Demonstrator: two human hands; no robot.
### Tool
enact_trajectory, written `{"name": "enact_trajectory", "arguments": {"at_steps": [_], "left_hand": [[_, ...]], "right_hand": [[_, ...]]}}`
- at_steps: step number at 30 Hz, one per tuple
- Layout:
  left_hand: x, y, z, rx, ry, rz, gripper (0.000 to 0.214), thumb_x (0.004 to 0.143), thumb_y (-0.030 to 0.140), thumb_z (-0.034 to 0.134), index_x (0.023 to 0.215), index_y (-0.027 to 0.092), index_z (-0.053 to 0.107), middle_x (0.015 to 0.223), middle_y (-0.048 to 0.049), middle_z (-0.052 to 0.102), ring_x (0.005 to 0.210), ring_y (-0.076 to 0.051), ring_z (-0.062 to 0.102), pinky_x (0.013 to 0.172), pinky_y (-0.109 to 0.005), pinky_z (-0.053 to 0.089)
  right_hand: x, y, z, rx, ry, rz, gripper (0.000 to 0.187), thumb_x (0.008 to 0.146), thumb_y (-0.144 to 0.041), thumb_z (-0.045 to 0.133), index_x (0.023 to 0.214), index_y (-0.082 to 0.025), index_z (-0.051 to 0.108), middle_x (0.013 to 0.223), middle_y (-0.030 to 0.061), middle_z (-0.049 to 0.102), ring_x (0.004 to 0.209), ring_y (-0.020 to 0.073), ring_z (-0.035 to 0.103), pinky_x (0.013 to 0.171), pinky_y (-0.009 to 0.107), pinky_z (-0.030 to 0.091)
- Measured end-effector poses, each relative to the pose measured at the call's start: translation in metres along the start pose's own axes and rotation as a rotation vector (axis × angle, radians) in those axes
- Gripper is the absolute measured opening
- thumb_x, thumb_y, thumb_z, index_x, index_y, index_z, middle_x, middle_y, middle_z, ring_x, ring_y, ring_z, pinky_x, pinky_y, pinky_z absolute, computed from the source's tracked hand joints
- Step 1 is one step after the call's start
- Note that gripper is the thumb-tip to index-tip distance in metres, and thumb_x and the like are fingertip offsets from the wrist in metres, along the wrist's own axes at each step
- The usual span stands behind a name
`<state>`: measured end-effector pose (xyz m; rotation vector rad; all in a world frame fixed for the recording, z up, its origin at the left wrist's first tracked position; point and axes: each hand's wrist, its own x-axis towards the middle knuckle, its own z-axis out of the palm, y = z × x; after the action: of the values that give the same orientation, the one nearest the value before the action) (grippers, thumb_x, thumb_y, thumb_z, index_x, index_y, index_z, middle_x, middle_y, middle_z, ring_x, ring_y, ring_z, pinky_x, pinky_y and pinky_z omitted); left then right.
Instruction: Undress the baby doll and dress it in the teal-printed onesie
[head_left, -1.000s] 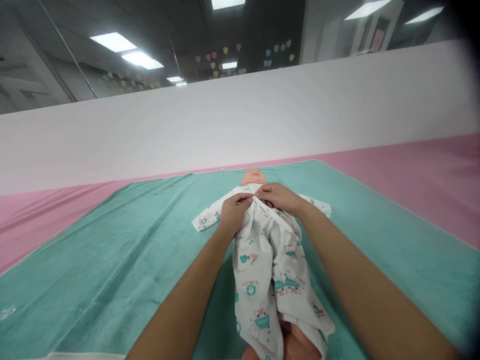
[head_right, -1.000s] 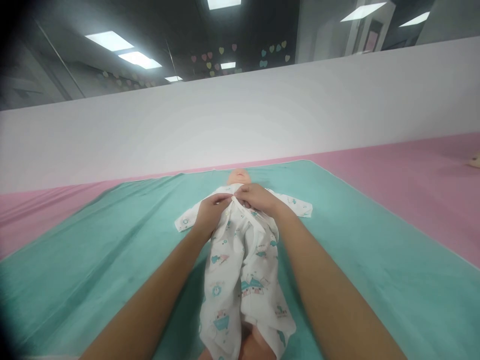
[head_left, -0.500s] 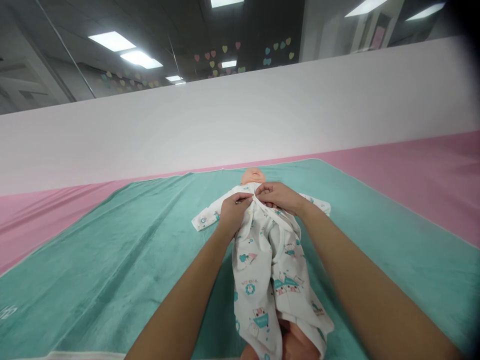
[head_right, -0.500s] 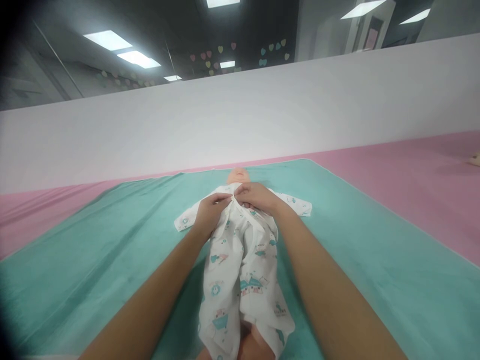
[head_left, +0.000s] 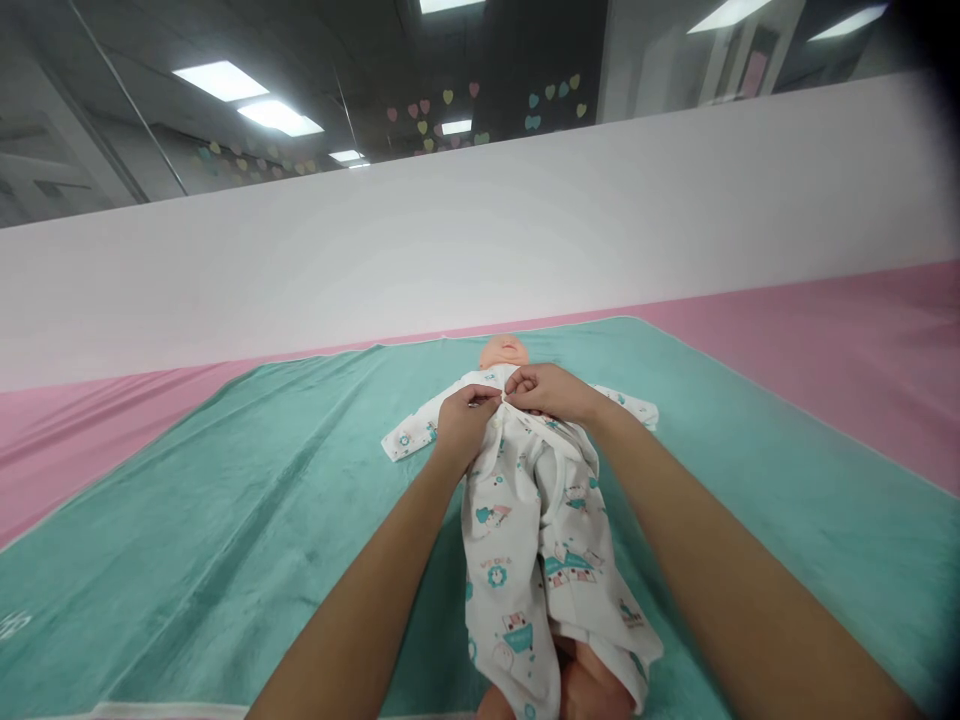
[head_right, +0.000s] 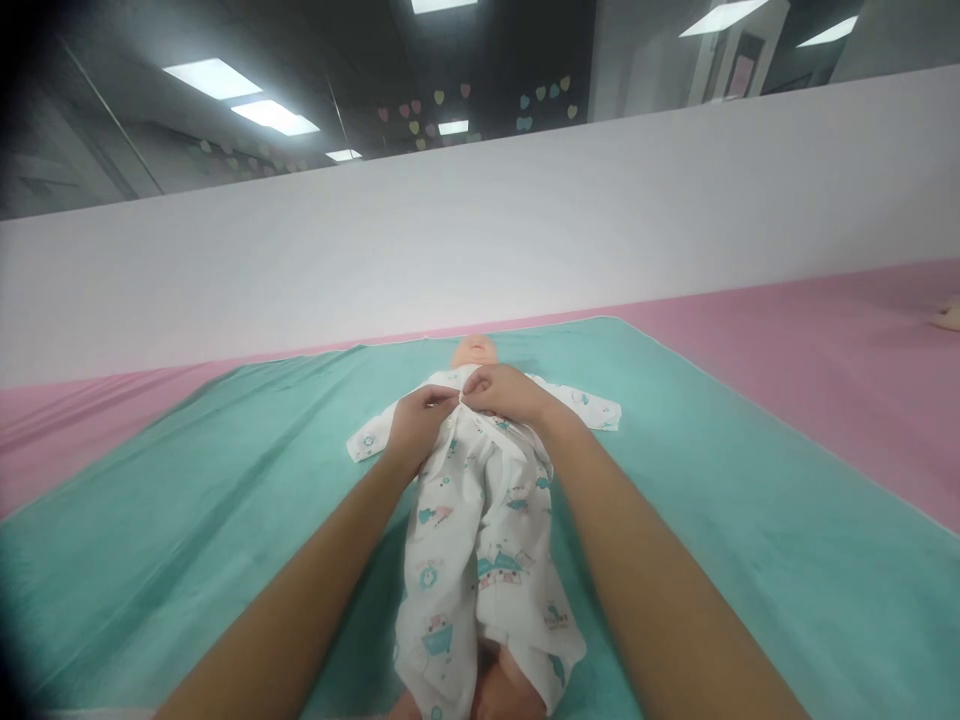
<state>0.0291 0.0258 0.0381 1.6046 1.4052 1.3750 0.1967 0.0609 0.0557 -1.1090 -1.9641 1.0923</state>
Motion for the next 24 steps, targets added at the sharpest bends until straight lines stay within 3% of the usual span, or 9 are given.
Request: {"name": "enact_trajectory", "arguments": {"at_steps": [12,24], "left_hand": [[-0.001,0.001,0.0,-0.058,0.014,-0.083,0.01,0.065,0.023,0.064,0.072,0.018,0.067,0.07,-0.0015,0.067,0.068,-0.015,0.059,0.064,-0.025,0.044],[-0.003,0.005,-0.002,-0.052,0.011,-0.117,0.014,0.063,0.028,0.064,0.073,0.019,0.065,0.069,-0.0006,0.066,0.067,-0.015,0.059,0.061,-0.025,0.042]], "right_hand": [[-0.001,-0.005,0.0,-0.094,0.002,-0.024,0.019,0.065,-0.029,0.06,0.082,-0.02,0.062,0.057,-0.0041,0.052,0.045,0.008,0.041,0.041,0.021,0.029],[-0.001,-0.011,0.007,-0.31,0.097,-0.042,0.015,0.063,-0.025,0.057,0.077,-0.021,0.061,0.066,-0.0012,0.059,0.053,0.0105,0.048,0.046,0.022,0.032]]}}
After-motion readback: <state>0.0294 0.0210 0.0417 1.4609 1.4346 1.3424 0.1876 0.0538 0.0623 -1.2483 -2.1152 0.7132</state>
